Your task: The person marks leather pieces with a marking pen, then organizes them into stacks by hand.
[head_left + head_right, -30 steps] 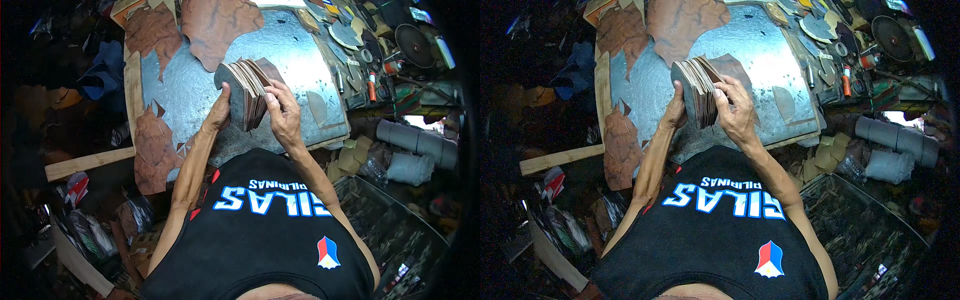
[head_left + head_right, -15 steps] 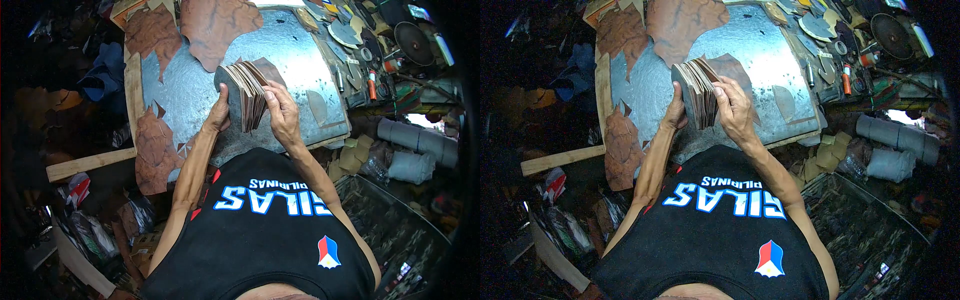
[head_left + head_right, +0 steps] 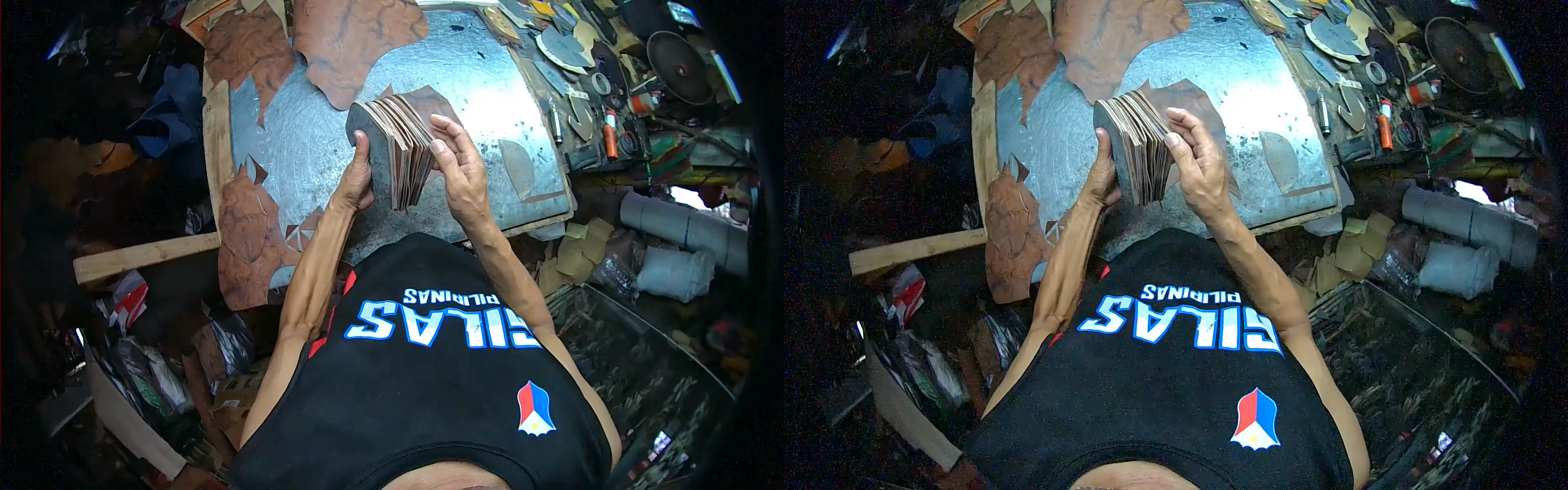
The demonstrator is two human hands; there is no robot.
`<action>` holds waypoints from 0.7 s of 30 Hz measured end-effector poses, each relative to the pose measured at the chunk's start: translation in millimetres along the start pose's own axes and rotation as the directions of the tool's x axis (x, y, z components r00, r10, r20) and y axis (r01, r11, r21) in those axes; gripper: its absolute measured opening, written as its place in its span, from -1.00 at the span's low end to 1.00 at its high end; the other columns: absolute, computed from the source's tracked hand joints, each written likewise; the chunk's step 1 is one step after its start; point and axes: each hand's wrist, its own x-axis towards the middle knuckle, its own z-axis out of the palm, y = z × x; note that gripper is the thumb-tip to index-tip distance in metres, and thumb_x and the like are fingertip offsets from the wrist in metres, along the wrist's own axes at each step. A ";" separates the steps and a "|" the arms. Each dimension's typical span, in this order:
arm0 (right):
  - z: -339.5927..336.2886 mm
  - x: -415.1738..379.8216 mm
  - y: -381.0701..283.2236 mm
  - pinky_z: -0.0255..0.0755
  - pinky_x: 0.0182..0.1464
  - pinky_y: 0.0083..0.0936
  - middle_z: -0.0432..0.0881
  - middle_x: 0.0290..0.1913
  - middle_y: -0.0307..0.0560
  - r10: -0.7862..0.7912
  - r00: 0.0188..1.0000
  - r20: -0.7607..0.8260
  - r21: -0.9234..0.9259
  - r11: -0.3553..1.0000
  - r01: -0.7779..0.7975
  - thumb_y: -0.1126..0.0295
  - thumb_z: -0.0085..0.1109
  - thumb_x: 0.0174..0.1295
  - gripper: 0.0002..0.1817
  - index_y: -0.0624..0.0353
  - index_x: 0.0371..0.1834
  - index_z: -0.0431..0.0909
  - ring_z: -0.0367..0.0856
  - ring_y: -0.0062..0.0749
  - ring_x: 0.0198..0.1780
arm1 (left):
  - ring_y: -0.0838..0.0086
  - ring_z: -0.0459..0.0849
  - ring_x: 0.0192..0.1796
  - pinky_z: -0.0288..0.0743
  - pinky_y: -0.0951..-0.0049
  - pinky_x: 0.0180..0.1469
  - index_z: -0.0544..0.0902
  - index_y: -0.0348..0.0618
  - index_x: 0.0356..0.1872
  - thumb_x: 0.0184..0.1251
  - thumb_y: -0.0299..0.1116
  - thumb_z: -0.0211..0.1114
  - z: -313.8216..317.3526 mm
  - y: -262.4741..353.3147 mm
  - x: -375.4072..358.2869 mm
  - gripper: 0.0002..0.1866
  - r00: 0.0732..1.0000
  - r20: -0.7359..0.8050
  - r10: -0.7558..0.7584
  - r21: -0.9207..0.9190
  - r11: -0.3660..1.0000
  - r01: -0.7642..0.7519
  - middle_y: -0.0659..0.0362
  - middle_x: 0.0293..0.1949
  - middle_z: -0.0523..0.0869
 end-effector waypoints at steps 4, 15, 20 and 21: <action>-12.9 4.5 0.6 0.39 0.25 -0.45 0.55 0.16 0.10 0.111 0.988 0.107 0.168 0.977 -0.128 0.42 -0.03 0.44 -0.59 0.31 0.31 0.34 0.52 -0.27 0.22 | 0.30 0.51 0.29 0.48 0.24 0.28 0.22 -0.26 0.40 0.34 0.41 -0.17 2.3 -5.8 -2.1 -0.07 0.999 -0.006 0.037 -0.017 0.999 -0.037 -0.01 0.28 0.48; -31.9 27.2 16.0 0.41 0.28 -0.25 0.43 0.26 0.36 -0.254 0.918 0.305 -0.478 0.793 0.378 0.58 -0.01 0.30 -0.34 0.33 0.48 0.03 0.53 0.13 0.22 | 0.32 0.56 0.23 0.49 0.24 0.28 0.34 -0.18 0.33 0.31 0.42 -0.12 35.3 -37.5 8.5 -0.12 0.938 -0.298 0.174 -0.015 0.982 -0.187 0.04 0.19 0.56; -48.8 32.3 38.9 0.51 0.01 -0.26 0.60 0.01 0.25 0.184 0.975 0.122 -0.198 0.967 -0.157 0.54 -0.03 0.34 -0.57 0.36 0.28 0.28 0.64 -0.17 0.02 | 0.32 0.55 0.24 0.49 0.23 0.29 0.34 -0.17 0.31 0.34 0.38 -0.10 51.8 -48.0 25.0 -0.17 0.906 -0.350 0.239 0.014 0.968 -0.250 0.04 0.17 0.57; -54.4 34.8 41.6 0.53 -0.10 -0.25 0.64 -0.10 0.20 0.283 0.938 0.200 -0.256 0.939 -0.229 0.53 -0.04 0.35 -0.65 0.37 0.19 0.37 0.66 -0.27 -0.07 | 0.32 0.55 0.24 0.49 0.22 0.29 0.33 -0.17 0.32 0.34 0.38 -0.10 54.1 -50.5 28.8 -0.18 0.896 -0.359 0.262 0.041 0.963 -0.265 0.04 0.17 0.56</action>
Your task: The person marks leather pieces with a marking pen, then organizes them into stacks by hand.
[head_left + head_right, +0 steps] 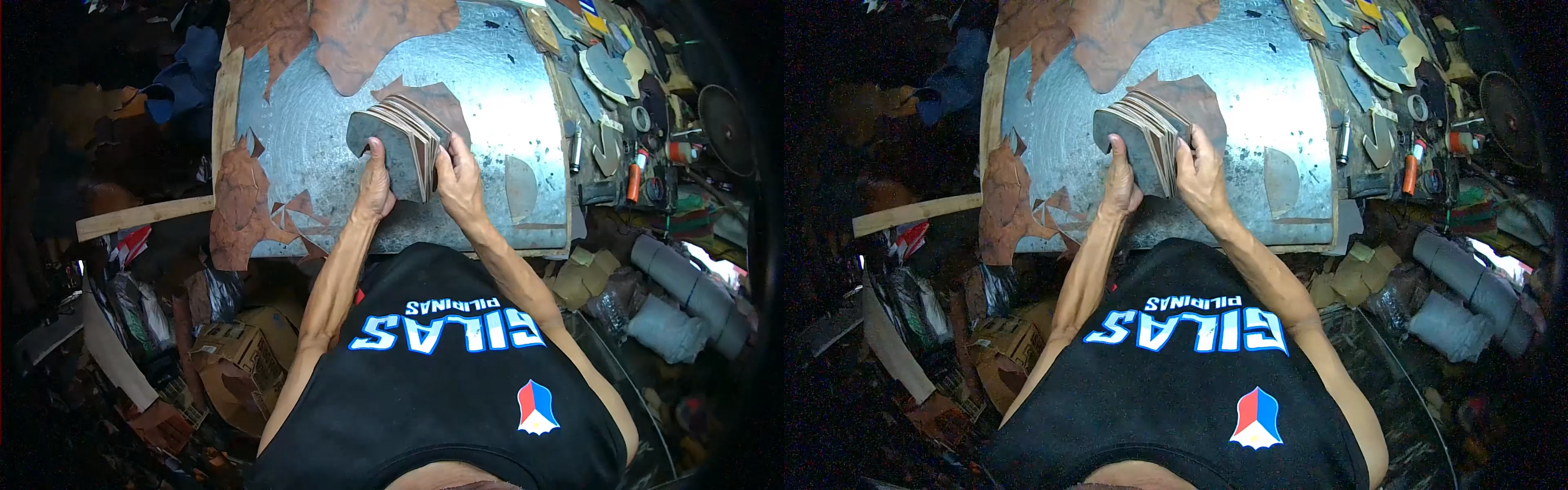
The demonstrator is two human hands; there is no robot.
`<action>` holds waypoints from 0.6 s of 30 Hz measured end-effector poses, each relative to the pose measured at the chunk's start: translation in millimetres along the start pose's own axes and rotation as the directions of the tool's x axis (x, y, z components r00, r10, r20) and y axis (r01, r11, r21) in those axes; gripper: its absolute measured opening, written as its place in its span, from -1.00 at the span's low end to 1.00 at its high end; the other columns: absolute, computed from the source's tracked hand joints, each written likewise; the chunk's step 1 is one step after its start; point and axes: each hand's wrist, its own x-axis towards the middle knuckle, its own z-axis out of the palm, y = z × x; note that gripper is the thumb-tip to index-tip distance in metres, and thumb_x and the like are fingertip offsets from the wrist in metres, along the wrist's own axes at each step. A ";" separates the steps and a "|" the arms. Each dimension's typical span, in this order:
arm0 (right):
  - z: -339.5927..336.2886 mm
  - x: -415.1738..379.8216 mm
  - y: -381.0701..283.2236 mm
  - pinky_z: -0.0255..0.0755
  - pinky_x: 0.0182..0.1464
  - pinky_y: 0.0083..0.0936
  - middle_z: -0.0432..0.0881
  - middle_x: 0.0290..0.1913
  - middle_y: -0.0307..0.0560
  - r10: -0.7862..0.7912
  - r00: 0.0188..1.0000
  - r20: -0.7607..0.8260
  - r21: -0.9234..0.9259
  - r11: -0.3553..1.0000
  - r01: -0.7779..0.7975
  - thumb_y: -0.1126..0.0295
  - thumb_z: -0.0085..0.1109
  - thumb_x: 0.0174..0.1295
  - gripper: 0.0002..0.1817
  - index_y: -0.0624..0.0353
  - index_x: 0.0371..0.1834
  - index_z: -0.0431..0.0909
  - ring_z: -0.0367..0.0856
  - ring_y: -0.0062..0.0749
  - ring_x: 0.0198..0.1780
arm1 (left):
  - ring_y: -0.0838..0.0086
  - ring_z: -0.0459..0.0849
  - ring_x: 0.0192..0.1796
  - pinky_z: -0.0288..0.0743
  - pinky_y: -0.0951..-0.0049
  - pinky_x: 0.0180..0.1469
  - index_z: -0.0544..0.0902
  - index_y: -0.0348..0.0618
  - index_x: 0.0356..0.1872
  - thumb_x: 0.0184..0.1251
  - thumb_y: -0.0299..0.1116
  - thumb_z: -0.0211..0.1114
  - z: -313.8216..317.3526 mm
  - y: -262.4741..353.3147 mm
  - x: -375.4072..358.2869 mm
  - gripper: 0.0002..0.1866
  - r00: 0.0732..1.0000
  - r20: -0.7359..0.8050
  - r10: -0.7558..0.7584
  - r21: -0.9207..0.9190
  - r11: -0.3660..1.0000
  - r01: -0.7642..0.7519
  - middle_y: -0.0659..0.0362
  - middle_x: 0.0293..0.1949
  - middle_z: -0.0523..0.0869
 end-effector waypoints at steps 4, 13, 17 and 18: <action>-9.6 5.8 3.6 0.50 -0.24 -0.20 0.61 -0.26 0.24 -0.265 0.961 -0.082 -0.224 0.944 0.241 0.48 -0.02 0.36 -0.73 0.39 0.06 0.42 0.68 -0.01 -0.25 | 0.31 0.55 0.24 0.48 0.23 0.29 0.29 -0.16 0.35 0.34 0.38 -0.09 8.3 -9.4 3.6 -0.16 0.999 -0.036 -0.008 0.020 1.000 0.009 0.03 0.22 0.52; -52.0 56.7 17.7 0.44 0.13 -0.28 0.56 0.07 0.34 -0.316 0.914 -0.254 -0.203 0.942 0.269 0.39 -0.04 0.42 -0.57 0.43 0.26 0.34 0.59 0.04 0.09 | 0.18 0.37 0.37 0.30 0.02 0.37 0.18 -0.12 0.42 0.19 0.44 0.11 1.6 -9.1 -7.3 -0.02 0.963 -0.250 -0.101 -0.025 0.995 0.098 0.00 0.32 0.39; -126.7 130.6 78.2 0.35 0.22 -0.47 0.54 0.19 0.11 -0.166 0.937 -0.306 0.103 0.973 0.206 0.37 -0.02 0.42 -0.51 0.41 0.35 0.29 0.51 -0.32 0.17 | 0.27 0.44 0.32 0.32 0.14 0.36 0.26 -0.14 0.39 0.38 0.23 0.10 -18.7 -6.0 -29.7 -0.23 0.935 -0.323 -0.144 -0.057 0.990 0.133 0.10 0.29 0.47; -143.1 142.4 88.2 0.35 0.21 -0.51 0.55 0.17 0.04 -0.120 0.943 -0.310 0.227 0.954 0.196 0.39 -0.01 0.42 -0.51 0.41 0.35 0.30 0.50 -0.40 0.15 | 0.28 0.44 0.32 0.32 0.16 0.36 0.27 -0.15 0.39 0.40 0.22 0.09 -24.9 -7.5 -33.3 -0.25 0.938 -0.330 -0.109 -0.035 0.994 0.103 0.10 0.29 0.47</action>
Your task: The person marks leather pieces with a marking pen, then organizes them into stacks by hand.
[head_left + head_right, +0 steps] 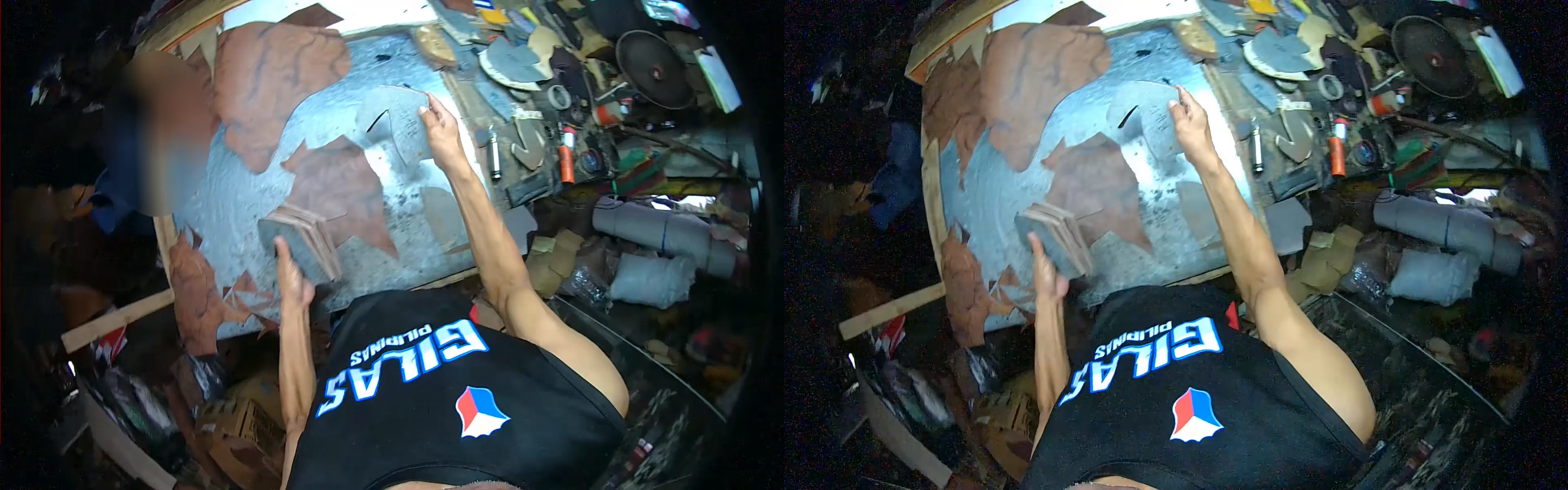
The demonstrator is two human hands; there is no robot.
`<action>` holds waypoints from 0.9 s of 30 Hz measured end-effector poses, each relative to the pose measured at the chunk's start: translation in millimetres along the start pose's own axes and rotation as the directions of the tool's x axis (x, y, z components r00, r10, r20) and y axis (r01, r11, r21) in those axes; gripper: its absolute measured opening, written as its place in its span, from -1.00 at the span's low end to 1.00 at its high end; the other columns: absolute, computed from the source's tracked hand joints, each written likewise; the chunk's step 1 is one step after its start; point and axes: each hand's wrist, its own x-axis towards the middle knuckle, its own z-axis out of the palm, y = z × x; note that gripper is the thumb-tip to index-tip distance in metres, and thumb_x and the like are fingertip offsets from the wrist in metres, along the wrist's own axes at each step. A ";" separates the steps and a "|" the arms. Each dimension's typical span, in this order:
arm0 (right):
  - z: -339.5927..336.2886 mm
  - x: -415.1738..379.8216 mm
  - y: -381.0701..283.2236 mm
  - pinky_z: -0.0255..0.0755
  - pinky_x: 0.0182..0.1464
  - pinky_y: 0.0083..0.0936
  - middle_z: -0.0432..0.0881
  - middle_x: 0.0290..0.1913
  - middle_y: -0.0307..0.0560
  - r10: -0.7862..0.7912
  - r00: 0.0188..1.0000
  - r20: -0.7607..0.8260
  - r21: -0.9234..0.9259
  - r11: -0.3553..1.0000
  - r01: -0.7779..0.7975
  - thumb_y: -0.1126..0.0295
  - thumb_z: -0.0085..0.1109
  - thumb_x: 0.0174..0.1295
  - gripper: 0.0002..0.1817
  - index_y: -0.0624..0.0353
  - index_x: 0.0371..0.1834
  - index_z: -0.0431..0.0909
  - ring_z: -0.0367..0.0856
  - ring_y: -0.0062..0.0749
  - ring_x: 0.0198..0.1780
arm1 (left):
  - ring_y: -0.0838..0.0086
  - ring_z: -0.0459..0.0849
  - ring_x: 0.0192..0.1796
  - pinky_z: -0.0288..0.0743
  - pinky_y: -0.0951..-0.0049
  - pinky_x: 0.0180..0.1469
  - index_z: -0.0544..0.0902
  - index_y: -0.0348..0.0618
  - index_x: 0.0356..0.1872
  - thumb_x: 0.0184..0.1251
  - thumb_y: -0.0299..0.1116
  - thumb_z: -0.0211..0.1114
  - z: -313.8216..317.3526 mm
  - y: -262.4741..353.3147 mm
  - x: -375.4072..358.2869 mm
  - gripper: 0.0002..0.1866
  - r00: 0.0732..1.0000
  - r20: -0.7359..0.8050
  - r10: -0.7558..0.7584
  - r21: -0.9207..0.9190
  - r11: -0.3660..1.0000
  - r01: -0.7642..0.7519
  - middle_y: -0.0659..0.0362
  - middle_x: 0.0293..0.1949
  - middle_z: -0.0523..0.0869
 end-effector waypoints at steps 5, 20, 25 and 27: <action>-47.4 57.5 -24.3 0.42 0.09 -0.59 0.61 0.06 -0.09 0.178 0.984 0.022 0.139 0.974 -0.179 0.45 -0.02 0.40 -0.55 0.39 0.32 0.35 0.57 -0.48 0.04 | 0.26 0.44 0.33 0.34 0.19 0.36 0.22 -0.15 0.42 0.37 0.27 0.06 -29.2 1.0 1.3 -0.19 0.997 0.044 0.056 0.037 0.998 -0.058 0.06 0.31 0.44; 58.5 -136.6 -77.1 0.47 -0.14 -0.58 0.59 -0.03 -0.11 0.025 0.867 0.497 -0.322 0.934 0.157 0.28 0.28 0.24 -0.41 0.33 0.30 0.41 0.55 -0.56 -0.19 | 0.25 0.54 0.21 0.35 0.11 0.32 0.45 -0.17 0.23 0.41 -0.02 0.10 34.2 21.2 8.2 -0.47 0.994 0.095 0.055 -0.170 0.985 -0.038 0.11 0.16 0.58; 116.9 -189.3 -118.8 0.55 -0.09 -0.46 0.57 0.05 0.11 -0.337 0.859 0.385 -0.305 0.832 0.463 0.22 0.37 0.19 -0.42 0.35 0.20 0.48 0.63 -0.24 -0.01 | 0.28 0.66 0.01 0.56 0.10 0.13 0.53 -0.15 0.15 0.39 0.31 -0.03 41.3 32.6 14.5 -0.30 0.936 0.350 0.038 -0.320 0.944 0.081 0.08 -0.03 0.68; 121.3 -194.0 -124.6 0.55 -0.10 -0.48 0.57 0.06 0.08 -0.252 0.897 0.364 -0.200 0.919 0.340 0.24 0.34 0.22 -0.45 0.33 0.20 0.49 0.63 -0.28 -0.01 | 0.31 0.73 -0.09 0.69 0.18 -0.02 0.57 -0.12 0.13 0.36 0.40 -0.10 36.0 36.9 16.4 -0.24 0.866 0.500 0.002 -0.358 0.911 0.204 0.06 -0.14 0.73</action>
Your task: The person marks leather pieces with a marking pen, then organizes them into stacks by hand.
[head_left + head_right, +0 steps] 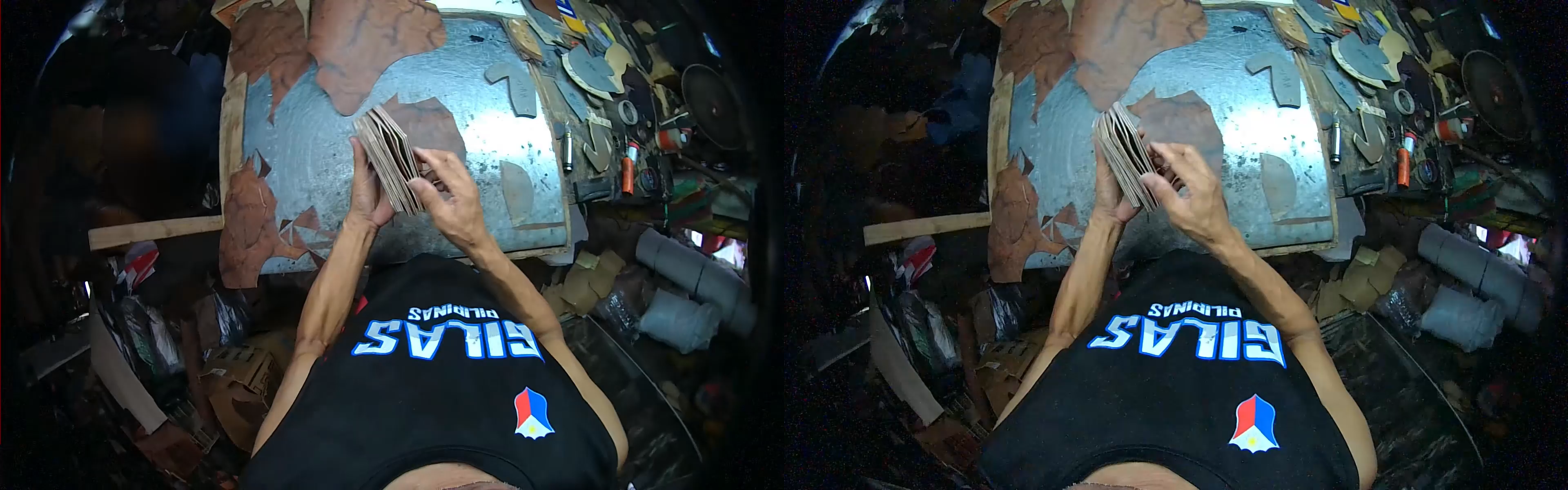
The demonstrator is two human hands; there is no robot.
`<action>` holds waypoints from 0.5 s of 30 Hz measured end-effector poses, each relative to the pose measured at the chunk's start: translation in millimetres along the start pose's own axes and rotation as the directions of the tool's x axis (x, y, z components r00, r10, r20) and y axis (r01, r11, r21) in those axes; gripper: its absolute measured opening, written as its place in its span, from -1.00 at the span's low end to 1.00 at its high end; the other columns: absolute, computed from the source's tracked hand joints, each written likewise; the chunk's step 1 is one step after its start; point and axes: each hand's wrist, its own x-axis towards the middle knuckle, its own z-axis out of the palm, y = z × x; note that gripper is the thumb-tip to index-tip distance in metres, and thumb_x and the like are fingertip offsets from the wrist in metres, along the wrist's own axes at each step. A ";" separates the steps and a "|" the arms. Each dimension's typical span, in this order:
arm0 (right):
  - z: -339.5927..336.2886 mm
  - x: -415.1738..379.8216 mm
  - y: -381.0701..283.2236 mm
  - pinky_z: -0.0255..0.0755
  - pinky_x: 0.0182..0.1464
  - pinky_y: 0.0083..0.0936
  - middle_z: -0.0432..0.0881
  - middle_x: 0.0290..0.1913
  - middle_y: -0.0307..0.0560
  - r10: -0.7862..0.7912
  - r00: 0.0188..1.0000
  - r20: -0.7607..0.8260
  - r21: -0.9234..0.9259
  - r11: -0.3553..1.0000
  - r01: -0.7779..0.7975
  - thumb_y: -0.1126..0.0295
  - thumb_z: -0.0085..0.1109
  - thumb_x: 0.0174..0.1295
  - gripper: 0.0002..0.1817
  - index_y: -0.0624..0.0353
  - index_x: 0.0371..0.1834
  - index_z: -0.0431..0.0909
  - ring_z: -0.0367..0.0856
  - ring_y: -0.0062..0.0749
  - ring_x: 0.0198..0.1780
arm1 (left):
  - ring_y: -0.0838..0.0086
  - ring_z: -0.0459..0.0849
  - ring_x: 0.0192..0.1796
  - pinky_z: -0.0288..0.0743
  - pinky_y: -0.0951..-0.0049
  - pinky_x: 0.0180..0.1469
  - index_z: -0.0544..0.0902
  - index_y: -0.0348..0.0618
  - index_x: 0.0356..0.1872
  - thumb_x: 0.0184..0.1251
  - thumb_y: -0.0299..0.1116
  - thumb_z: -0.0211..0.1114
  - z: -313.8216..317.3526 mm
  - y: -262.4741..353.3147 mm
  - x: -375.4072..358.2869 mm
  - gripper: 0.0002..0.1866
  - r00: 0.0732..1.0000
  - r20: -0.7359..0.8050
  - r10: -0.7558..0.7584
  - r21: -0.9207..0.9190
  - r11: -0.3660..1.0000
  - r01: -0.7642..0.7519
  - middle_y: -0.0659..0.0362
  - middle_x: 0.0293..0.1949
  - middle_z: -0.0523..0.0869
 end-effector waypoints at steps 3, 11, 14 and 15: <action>5.1 1.7 -15.4 0.56 -0.12 -0.53 0.58 0.05 0.00 0.110 0.994 0.006 0.157 0.982 -0.110 0.32 0.27 0.29 -0.55 0.28 0.20 0.52 0.63 -0.39 -0.06 | 0.32 0.72 -0.06 0.66 0.24 0.05 0.58 -0.16 0.07 0.33 0.43 -0.13 -1.0 9.6 -4.7 -0.20 0.983 0.173 -0.060 0.018 0.998 0.058 0.07 -0.14 0.72; 34.8 -7.5 -25.4 0.46 -0.25 -0.65 0.58 0.00 -0.10 0.148 0.986 -0.074 0.184 0.974 -0.133 0.30 0.27 0.30 -0.60 0.25 0.15 0.58 0.50 -0.62 -0.28 | 0.30 0.69 0.02 0.66 0.24 0.06 0.54 -0.11 0.13 0.33 0.43 -0.14 -3.1 23.8 -23.7 -0.21 0.973 0.185 -0.141 -0.018 0.989 0.147 0.08 -0.01 0.67; 47.0 -10.0 -32.3 0.45 -0.24 -0.64 0.59 0.00 -0.10 0.157 0.982 -0.101 0.213 0.968 -0.133 0.30 0.26 0.31 -0.62 0.25 0.14 0.59 0.48 -0.64 -0.28 | 0.31 0.68 0.03 0.66 0.24 0.07 0.53 -0.09 0.15 0.33 0.43 -0.15 -7.6 32.0 -29.1 -0.21 0.963 0.220 -0.157 -0.002 0.987 0.161 0.09 0.01 0.66; 50.6 -9.9 -34.3 0.45 -0.24 -0.64 0.59 0.00 -0.09 0.150 0.982 -0.116 0.230 0.966 -0.120 0.30 0.25 0.32 -0.62 0.25 0.14 0.59 0.47 -0.65 -0.29 | 0.31 0.68 0.03 0.66 0.24 0.07 0.53 -0.09 0.15 0.33 0.43 -0.15 -9.3 34.5 -30.3 -0.21 0.962 0.223 -0.160 -0.001 0.986 0.164 0.09 0.01 0.66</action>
